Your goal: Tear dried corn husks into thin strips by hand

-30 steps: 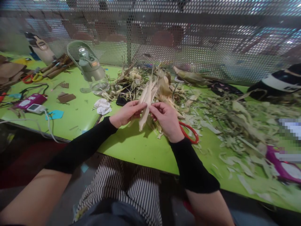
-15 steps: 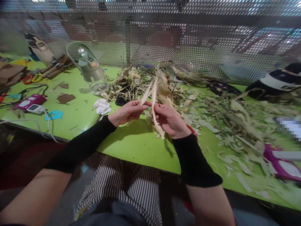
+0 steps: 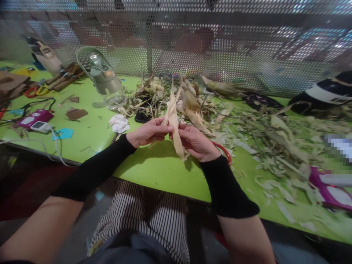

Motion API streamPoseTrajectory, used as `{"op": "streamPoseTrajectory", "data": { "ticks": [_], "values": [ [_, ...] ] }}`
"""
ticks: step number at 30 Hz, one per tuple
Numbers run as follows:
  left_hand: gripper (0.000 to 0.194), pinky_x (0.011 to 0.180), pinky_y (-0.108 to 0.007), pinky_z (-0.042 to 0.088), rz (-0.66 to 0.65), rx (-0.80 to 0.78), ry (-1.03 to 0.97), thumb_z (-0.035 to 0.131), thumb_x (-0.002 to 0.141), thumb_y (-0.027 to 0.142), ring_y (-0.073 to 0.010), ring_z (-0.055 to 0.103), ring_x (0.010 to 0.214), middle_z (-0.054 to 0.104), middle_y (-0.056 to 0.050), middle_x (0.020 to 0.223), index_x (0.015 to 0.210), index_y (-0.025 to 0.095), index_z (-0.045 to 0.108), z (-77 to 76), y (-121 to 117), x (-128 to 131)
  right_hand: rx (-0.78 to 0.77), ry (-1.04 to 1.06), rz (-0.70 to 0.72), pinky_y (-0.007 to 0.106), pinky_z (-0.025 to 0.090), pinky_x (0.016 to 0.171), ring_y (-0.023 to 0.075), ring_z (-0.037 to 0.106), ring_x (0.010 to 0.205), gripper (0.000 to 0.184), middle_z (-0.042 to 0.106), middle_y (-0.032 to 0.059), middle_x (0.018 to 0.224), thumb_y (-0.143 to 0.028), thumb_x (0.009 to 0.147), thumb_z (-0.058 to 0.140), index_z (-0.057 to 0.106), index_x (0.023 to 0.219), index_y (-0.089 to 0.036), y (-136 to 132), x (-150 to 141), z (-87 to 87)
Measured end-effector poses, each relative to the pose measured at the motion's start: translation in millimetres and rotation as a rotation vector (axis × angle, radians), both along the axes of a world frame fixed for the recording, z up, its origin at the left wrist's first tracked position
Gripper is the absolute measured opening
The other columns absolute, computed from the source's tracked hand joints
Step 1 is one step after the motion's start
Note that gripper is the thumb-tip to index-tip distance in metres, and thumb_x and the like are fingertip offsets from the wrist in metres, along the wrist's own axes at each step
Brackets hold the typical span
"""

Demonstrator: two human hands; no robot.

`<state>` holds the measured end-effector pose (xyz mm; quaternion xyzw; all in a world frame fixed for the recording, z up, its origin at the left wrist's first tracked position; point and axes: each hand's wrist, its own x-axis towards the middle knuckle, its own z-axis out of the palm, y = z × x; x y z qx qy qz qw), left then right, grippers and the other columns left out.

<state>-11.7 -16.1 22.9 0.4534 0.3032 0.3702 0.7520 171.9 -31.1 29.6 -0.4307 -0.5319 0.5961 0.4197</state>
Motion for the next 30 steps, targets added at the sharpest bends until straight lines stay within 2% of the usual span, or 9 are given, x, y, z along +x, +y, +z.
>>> {"op": "streamPoseTrajectory", "data": {
  "ticks": [3,7,10,13,16,22,26,30],
  "values": [
    [0.022,0.051,-0.016,0.028,0.078,-0.039,0.047,0.084,0.081,0.018,-0.0004,0.046,0.055,0.064,0.004,0.074,0.086,0.014,0.064,5.2,0.4,-0.5,-0.081,0.027,0.01,0.025,0.05,0.05,0.0129,0.059,0.06,0.034,0.072,0.0004,0.074,-0.047,0.064,0.096,0.077,0.082,-0.024,-1.0,1.0,5.1],
    [0.02,0.045,-0.017,0.019,0.151,-0.035,0.036,0.075,0.091,0.013,0.0002,0.031,0.046,0.045,0.01,0.059,0.079,0.015,0.058,9.9,2.4,-3.2,0.026,-0.07,-0.029,0.025,0.05,0.057,0.0127,0.059,0.066,0.04,0.071,0.0013,0.077,-0.057,0.067,0.093,0.078,0.079,-0.023,-1.8,4.2,10.0],
    [0.023,0.044,-0.018,0.014,0.203,-0.022,0.053,0.071,0.095,0.013,-0.0002,0.026,0.043,0.035,0.011,0.056,0.078,0.016,0.055,8.8,3.2,-3.0,0.124,-0.188,-0.038,0.025,0.047,0.059,0.0111,0.054,0.064,0.04,0.068,0.0001,0.075,-0.055,0.067,0.094,0.077,0.079,-0.021,-1.9,2.7,7.6],
    [0.018,0.044,-0.018,0.015,0.222,-0.007,0.112,0.074,0.094,0.016,-0.0002,0.029,0.044,0.037,0.011,0.058,0.085,0.016,0.058,6.1,2.5,-0.3,0.176,-0.206,-0.1,0.027,0.046,0.06,0.011,0.052,0.063,0.039,0.065,-0.0007,0.073,-0.054,0.07,0.091,0.074,0.08,-0.021,0.1,-1.7,0.9],
    [0.018,0.044,-0.018,0.017,0.235,0.082,0.205,0.075,0.093,0.018,-0.0004,0.03,0.045,0.042,0.01,0.059,0.086,0.016,0.059,4.4,2.0,1.6,0.198,-0.182,-0.136,0.028,0.047,0.061,0.0116,0.052,0.063,0.039,0.065,-0.0006,0.074,-0.055,0.071,0.089,0.072,0.082,-0.021,2.4,-4.5,-4.3],
    [0.022,0.044,-0.02,0.021,0.279,0.198,0.319,0.07,0.096,0.014,-0.0017,0.034,0.045,0.042,0.01,0.057,0.08,0.017,0.054,8.5,4.6,-4.4,0.165,-0.25,-0.085,0.032,0.049,0.068,0.0144,0.057,0.068,0.045,0.07,0.0027,0.078,-0.06,0.068,0.09,0.075,0.083,-0.02,1.0,1.3,1.2],
    [0.024,0.044,-0.02,0.019,0.289,0.193,0.316,0.07,0.095,0.012,-0.0012,0.032,0.044,0.041,0.01,0.057,0.078,0.017,0.054,10.3,5.9,-6.9,0.222,-0.355,-0.026,0.033,0.048,0.067,0.0147,0.056,0.067,0.046,0.069,0.003,0.075,-0.062,0.07,0.088,0.074,0.081,-0.019,-0.5,4.7,4.3],
    [0.026,0.044,-0.019,0.016,0.278,0.099,0.257,0.071,0.095,0.011,-0.0004,0.029,0.042,0.039,0.011,0.055,0.077,0.017,0.053,12.1,5.0,-4.3,0.262,-0.359,0.008,0.03,0.044,0.062,0.0132,0.053,0.064,0.042,0.066,0.0008,0.073,-0.057,0.075,0.086,0.071,0.081,-0.019,0.5,4.2,1.7]
  ]
}}
